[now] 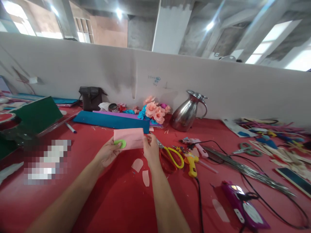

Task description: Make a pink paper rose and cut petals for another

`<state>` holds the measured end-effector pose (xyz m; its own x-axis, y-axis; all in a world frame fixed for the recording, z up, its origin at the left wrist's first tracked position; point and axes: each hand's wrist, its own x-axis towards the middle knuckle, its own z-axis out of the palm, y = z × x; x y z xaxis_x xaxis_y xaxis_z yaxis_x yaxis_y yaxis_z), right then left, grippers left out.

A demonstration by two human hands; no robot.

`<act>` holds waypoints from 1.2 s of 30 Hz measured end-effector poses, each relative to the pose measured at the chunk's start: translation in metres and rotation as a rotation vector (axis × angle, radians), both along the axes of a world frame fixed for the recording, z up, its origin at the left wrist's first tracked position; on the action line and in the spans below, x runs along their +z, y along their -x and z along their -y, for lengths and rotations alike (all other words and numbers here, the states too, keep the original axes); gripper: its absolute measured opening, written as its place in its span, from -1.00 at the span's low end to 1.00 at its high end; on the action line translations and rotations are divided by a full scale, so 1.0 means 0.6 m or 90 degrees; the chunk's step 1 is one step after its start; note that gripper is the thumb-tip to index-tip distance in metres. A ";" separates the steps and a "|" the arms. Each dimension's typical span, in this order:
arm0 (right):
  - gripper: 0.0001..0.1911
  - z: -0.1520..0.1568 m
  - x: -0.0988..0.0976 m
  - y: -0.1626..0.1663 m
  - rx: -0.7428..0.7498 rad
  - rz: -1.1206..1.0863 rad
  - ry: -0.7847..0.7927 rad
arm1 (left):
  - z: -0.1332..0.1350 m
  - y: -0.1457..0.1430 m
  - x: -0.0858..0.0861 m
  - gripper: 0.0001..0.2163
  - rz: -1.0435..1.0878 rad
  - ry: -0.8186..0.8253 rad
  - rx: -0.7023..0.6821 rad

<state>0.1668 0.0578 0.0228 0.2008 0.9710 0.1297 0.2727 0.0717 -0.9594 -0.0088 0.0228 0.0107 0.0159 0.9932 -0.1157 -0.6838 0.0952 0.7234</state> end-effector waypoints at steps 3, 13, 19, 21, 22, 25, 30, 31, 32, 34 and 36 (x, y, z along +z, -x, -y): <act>-0.68 0.005 -0.002 0.021 0.091 -0.323 0.138 | 0.001 -0.001 0.003 -0.53 0.011 -0.011 0.020; -0.77 0.041 -0.005 0.087 0.138 -0.637 0.197 | 0.006 -0.018 0.006 -0.49 0.028 -0.067 0.022; -0.68 0.038 -0.008 0.087 0.082 -0.650 0.195 | 0.014 -0.023 0.015 -0.47 -0.013 -0.093 -0.027; -0.65 0.035 -0.005 0.084 0.072 -0.654 0.198 | 0.015 -0.021 0.021 -0.49 -0.031 -0.094 -0.045; -0.65 0.034 -0.004 0.083 0.068 -0.652 0.199 | 0.015 -0.020 0.023 -0.51 -0.039 -0.092 -0.048; -0.65 0.033 0.000 0.083 0.056 -0.641 0.198 | 0.014 -0.018 0.023 -0.56 -0.058 -0.076 -0.037; -0.66 0.038 -0.002 0.090 0.076 -0.618 0.146 | 0.014 -0.019 0.018 -0.63 -0.111 -0.027 0.020; -0.67 0.039 -0.004 0.091 0.084 -0.609 0.138 | 0.014 -0.020 0.017 -0.64 -0.119 -0.017 0.037; -0.68 0.040 -0.005 0.092 0.091 -0.598 0.134 | 0.014 -0.021 0.016 -0.64 -0.124 -0.010 0.051; -0.70 0.041 -0.010 0.092 0.101 -0.572 0.135 | 0.012 -0.023 0.013 -0.63 -0.124 -0.003 0.066; -0.71 0.042 -0.013 0.091 0.107 -0.539 0.139 | 0.009 -0.024 0.009 -0.61 -0.126 -0.006 0.076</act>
